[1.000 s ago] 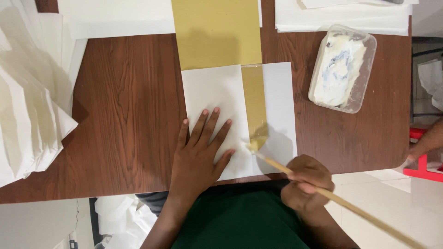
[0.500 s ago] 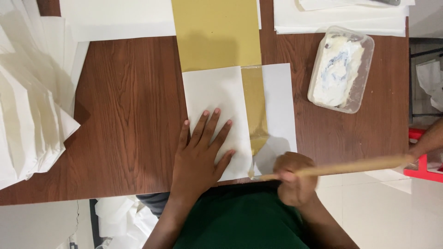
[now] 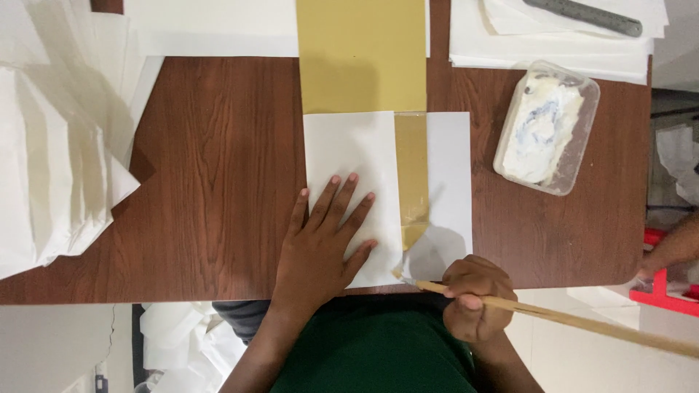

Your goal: The person applies white adhesive to a yellow paper template using a brush and then folds a white sheet of paper over the glued areas to create a pocket. The person presses the folded edges to secure the bond.

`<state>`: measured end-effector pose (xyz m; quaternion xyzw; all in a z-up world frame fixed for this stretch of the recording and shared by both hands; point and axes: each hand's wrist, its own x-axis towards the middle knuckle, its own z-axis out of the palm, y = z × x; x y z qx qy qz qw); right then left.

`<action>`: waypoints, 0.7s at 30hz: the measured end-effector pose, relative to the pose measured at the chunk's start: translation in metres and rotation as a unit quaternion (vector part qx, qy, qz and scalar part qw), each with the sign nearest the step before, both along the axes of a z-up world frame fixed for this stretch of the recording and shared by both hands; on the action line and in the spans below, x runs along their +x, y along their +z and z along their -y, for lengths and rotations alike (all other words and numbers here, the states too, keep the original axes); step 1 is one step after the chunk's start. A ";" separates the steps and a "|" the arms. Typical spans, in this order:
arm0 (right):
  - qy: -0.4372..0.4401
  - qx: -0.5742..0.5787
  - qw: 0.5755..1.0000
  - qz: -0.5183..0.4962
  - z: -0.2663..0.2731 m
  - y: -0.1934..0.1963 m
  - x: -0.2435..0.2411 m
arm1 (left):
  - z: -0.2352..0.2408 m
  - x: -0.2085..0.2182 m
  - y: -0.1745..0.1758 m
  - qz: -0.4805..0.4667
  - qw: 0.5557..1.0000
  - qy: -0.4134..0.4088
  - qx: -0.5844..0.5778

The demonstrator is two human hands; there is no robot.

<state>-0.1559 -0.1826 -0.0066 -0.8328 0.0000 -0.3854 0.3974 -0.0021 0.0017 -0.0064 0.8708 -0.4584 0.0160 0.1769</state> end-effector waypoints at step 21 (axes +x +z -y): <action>-0.013 -0.027 0.999 0.011 -0.002 -0.011 0.000 | 0.001 -0.001 0.000 0.014 1.000 -0.005 0.021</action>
